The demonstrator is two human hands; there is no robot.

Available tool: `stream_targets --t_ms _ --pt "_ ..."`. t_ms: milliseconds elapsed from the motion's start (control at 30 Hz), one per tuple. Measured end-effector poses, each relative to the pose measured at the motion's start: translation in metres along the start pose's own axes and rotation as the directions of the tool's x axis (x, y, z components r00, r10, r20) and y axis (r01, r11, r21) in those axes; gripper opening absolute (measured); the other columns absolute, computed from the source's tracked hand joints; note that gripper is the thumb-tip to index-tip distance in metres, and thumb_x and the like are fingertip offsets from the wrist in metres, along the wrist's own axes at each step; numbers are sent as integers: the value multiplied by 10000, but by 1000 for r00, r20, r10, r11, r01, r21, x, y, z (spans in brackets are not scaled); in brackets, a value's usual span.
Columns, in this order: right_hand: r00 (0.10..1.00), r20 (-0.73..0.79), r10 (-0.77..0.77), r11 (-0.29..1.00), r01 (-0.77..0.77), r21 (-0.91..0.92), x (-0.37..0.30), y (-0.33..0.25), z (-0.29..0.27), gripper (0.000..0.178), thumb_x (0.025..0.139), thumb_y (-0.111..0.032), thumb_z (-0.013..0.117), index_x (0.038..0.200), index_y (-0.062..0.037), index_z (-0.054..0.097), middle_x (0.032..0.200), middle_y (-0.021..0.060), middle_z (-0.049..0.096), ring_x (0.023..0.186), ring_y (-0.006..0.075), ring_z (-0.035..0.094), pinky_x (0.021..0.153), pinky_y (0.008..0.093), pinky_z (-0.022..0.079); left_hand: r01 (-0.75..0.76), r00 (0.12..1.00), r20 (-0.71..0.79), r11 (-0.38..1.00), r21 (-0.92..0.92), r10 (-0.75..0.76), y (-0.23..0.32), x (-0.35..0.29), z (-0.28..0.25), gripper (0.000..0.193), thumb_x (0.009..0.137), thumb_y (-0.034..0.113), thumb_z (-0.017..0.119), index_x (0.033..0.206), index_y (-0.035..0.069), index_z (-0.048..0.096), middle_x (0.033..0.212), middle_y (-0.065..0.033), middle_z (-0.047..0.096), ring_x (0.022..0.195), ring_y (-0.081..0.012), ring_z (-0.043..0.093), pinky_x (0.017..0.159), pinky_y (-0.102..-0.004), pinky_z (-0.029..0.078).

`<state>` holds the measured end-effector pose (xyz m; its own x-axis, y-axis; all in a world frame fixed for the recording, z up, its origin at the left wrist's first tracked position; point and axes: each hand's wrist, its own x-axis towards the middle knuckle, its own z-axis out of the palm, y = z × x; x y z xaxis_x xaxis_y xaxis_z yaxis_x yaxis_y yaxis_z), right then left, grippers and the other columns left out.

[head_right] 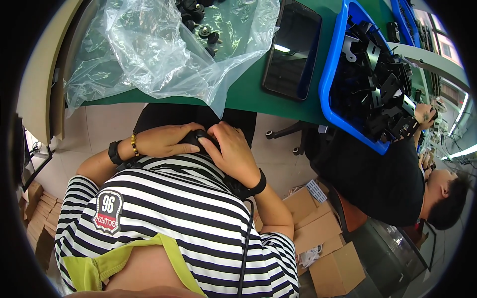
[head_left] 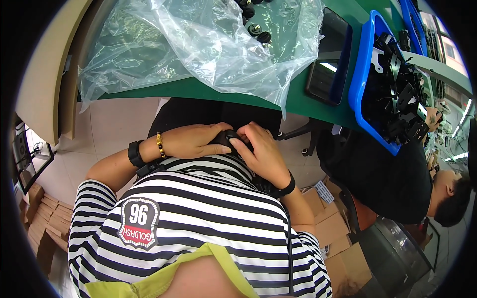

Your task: The person assembles a black plastic component by inserting a small white wire into the housing and then pressing a black plastic fastener from a plastic bag into the unit.

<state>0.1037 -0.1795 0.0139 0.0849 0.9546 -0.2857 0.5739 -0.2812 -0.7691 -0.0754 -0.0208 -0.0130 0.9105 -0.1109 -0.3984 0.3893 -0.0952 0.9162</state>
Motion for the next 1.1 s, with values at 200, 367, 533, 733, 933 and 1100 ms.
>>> stream_targets --t_ms 200,367,533,733,933,1100 --pt "996 70 -57 998 55 22 -2 0 -8 209 934 -211 669 1017 -37 588 912 103 598 832 299 605 806 391 435 -55 998 5 998 -5 55 -3 -4 1 580 1032 424 546 1418 19 391 1169 -237 629 1066 -388 641 903 -418 502" --pt "999 35 -35 999 36 -35 0 2 -3 210 934 -207 668 1034 -40 590 929 97 597 867 292 607 811 390 436 -10 1000 5 1000 -27 10 -1 0 0 613 1023 470 542 1400 4 412 1157 -259 631 1067 -399 636 906 -436 498" --pt "997 37 -72 997 72 20 -2 -1 -10 216 936 -211 667 1040 -37 595 932 100 597 872 300 606 807 391 435 -72 997 -1 997 3 72 0 -2 -2 613 1023 459 547 1406 1 407 1153 -258 632 1058 -398 640 902 -430 501" --pt "995 -43 -93 993 89 -79 -3 -3 -4 226 940 -219 666 1059 -38 603 934 103 599 861 305 606 807 390 436 -44 999 -4 999 -13 44 -1 -2 1 564 1022 396 574 1408 18 411 1165 -228 633 1072 -374 645 909 -411 502" --pt "997 23 -79 997 79 8 -3 0 -10 238 939 -229 667 1073 -41 605 922 103 594 866 287 604 805 388 432 -66 998 4 998 -13 66 2 -2 -2 620 1020 445 558 1411 -9 400 1159 -269 632 1058 -400 645 895 -426 504" --pt "996 -39 -76 997 76 -10 -3 2 -1 232 938 -234 665 1052 -43 601 910 105 589 857 284 599 812 391 426 -25 1000 -10 1000 13 25 2 -1 -2 593 1024 409 568 1419 2 395 1092 -246 651 1013 -382 666 873 -408 516"
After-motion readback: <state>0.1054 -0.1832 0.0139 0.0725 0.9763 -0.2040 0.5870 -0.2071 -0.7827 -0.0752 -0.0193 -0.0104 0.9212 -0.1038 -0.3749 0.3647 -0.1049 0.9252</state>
